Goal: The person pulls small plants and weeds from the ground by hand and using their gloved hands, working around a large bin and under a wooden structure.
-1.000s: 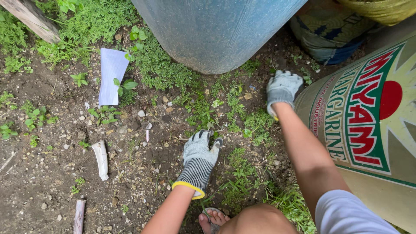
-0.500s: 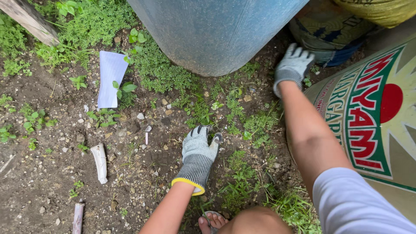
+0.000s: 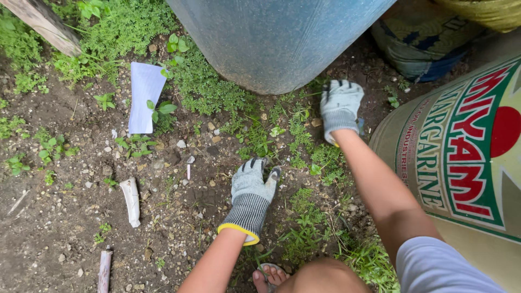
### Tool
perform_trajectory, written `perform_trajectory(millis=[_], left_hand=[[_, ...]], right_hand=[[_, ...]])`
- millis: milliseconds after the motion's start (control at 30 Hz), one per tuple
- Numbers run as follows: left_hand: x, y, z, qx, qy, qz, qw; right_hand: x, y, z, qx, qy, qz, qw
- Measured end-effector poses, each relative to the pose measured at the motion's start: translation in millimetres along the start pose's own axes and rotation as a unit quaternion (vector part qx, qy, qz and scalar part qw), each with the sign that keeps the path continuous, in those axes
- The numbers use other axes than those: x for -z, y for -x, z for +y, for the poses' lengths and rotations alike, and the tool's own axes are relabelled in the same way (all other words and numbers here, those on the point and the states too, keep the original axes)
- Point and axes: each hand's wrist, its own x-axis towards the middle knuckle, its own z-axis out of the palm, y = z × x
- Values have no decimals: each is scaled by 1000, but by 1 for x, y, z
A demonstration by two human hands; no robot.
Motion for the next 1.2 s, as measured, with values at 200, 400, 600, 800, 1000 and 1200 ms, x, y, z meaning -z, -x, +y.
perform_trajectory(millis=[200,400,600,800,1000,1200], left_hand=[[3,4,1,11,-6,-15,1000],[2,2,-4,-3,4,-6,1000],[5,5,-18,42,10,-25,999],[-16,-3,-35,65,16,-19,998],[-25,3,-61,124,40,-7,991],[3,23,-60,167,67,-7,984]], right_hand=[[-6,-47,54,-165,25,17,986],[-45,-63,92,-113,142,-155,971],[2,-28,72,-48,181,-128,974],[59,98,-26,17,-391,-178,903],[43,177,-123,228,-148,-82,959],[-24,162,-123,197,-145,-103,964]])
